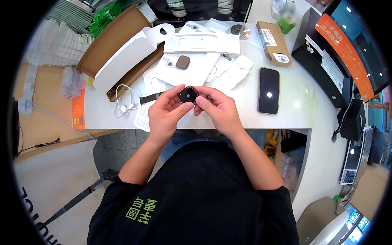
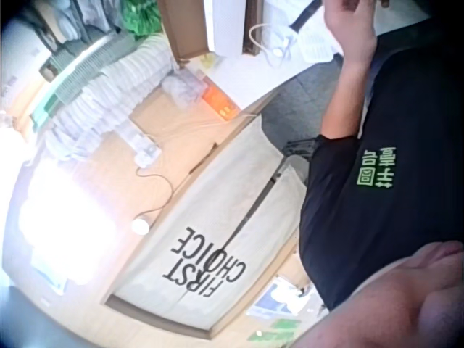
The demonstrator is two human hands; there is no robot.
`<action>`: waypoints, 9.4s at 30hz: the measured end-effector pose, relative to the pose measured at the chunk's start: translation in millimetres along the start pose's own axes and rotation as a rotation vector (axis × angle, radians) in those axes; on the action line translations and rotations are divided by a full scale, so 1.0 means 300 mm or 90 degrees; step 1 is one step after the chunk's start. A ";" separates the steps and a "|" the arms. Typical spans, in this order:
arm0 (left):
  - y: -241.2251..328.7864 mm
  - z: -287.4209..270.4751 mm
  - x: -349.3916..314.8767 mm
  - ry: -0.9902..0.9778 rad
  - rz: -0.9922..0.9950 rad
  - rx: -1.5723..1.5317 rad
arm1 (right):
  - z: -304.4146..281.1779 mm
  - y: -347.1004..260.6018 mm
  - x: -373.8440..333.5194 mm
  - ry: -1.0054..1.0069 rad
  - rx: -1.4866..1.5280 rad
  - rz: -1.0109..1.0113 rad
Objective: The person unboxes a smartwatch and its accessories, removes protective films, and attaches the watch band to the watch body. They handle the watch, band, and packaging components on a cluttered counter.
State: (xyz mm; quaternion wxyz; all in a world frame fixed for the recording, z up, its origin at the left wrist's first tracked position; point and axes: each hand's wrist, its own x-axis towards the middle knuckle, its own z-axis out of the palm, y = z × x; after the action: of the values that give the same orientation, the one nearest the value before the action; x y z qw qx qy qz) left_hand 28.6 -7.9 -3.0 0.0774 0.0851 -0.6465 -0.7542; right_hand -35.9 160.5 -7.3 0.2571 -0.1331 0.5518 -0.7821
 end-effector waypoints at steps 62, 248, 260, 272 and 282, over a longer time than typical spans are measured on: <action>0.013 -0.241 -0.509 0.220 -0.173 -0.228 | 0.378 0.143 0.269 -0.305 -0.954 -0.389; 0.021 -0.224 0.191 0.111 -0.132 -0.089 | -0.051 -0.097 0.203 0.017 -0.843 0.079; 0.028 -0.218 0.265 0.062 -0.159 -0.096 | -0.047 -0.138 0.188 0.000 -0.742 0.027; 0.079 -0.147 0.223 -0.004 -0.178 -0.102 | -0.037 -0.216 0.212 0.020 -0.019 0.271; 0.113 -0.142 0.185 -0.033 -0.150 -0.112 | -0.029 -0.204 0.194 -0.047 0.093 0.303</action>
State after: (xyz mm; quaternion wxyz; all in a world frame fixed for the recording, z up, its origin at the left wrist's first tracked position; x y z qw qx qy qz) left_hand -15.4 -66.5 22.5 -0.0213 0.1339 -0.5651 -0.8138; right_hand -104.3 151.3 42.3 0.4628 -0.0087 0.4998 -0.7321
